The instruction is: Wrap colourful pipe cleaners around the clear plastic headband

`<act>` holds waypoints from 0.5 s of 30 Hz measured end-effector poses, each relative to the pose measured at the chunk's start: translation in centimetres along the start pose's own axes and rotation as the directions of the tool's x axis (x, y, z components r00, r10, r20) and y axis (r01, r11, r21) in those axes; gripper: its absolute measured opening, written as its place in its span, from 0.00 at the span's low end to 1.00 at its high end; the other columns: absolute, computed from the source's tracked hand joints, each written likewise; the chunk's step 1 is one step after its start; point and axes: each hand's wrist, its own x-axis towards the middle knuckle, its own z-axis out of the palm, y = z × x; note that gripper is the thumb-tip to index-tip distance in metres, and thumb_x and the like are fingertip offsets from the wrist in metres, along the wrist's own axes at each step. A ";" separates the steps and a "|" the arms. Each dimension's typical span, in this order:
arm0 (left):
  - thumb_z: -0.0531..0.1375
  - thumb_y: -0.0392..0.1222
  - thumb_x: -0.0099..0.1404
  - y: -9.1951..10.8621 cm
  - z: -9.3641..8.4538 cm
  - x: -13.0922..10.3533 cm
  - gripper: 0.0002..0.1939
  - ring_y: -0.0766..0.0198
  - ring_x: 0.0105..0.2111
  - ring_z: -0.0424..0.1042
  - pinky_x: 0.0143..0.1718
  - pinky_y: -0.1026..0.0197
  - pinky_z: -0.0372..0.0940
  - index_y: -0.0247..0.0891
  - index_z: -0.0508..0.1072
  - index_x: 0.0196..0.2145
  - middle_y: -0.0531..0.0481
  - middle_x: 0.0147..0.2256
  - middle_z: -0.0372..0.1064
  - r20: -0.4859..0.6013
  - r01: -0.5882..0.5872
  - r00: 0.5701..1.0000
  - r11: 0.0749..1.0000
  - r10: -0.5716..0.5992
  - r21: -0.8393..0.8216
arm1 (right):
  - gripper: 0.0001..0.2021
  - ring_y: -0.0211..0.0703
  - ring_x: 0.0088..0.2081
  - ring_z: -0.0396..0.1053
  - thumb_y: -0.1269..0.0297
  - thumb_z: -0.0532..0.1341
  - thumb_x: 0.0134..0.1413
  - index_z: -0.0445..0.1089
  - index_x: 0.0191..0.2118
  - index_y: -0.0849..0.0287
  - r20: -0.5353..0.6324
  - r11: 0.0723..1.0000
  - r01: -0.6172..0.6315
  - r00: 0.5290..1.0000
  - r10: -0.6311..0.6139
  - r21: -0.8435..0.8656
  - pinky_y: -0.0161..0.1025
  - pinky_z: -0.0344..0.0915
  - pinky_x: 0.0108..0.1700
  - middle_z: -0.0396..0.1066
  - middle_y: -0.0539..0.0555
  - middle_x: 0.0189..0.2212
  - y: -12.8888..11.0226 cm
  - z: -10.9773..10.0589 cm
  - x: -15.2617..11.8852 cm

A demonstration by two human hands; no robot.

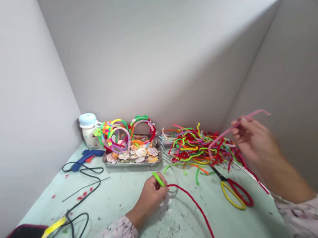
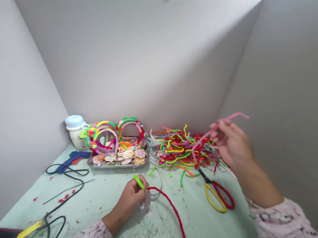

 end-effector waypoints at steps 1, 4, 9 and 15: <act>0.54 0.31 0.51 0.1 0.0 0.0 0.04 0.71 0.21 0.57 0.23 0.67 0.54 0.36 0.60 0.26 0.58 0.21 0.55 -0.009 0.012 1.000 1.000 -0.012 -0.002 | 0.02 0.30 0.21 0.65 0.73 0.62 0.49 0.67 0.30 0.62 -0.043 0.999 0.013 0.999 -0.011 0.035 0.25 0.63 0.22 0.70 0.51 0.25 -0.8 0.1 0.7; 0.53 0.30 0.51 0.2 0.1 0.0 0.04 0.71 0.21 0.57 0.23 0.67 0.54 0.36 0.60 0.26 0.58 0.20 0.54 -0.028 0.053 0.998 0.999 -0.053 0.006 | 0.05 0.29 0.24 0.66 0.77 0.57 0.53 0.67 0.28 0.63 -0.155 0.988 -0.018 0.987 0.042 0.150 0.24 0.62 0.22 0.67 0.50 0.23 -2.9 0.8 2.8; 0.53 0.30 0.50 0.0 0.1 0.0 0.05 0.71 0.21 0.57 0.23 0.67 0.54 0.36 0.61 0.26 0.57 0.21 0.55 -0.017 0.052 0.999 0.999 -0.051 0.008 | 0.08 0.27 0.20 0.61 0.76 0.54 0.55 0.65 0.27 0.63 -0.117 0.980 -0.085 0.987 0.107 0.178 0.25 0.59 0.20 0.65 0.50 0.22 -4.5 2.0 5.9; 0.53 0.30 0.51 0.1 0.0 0.0 0.04 0.70 0.21 0.57 0.23 0.67 0.54 0.36 0.62 0.27 0.57 0.21 0.56 -0.007 0.080 0.997 0.997 -0.080 0.021 | 0.02 0.27 0.19 0.60 0.73 0.57 0.55 0.63 0.33 0.60 -0.065 0.930 0.222 0.966 -0.251 -0.292 0.30 0.54 0.21 0.65 0.50 0.25 -5.0 2.6 8.8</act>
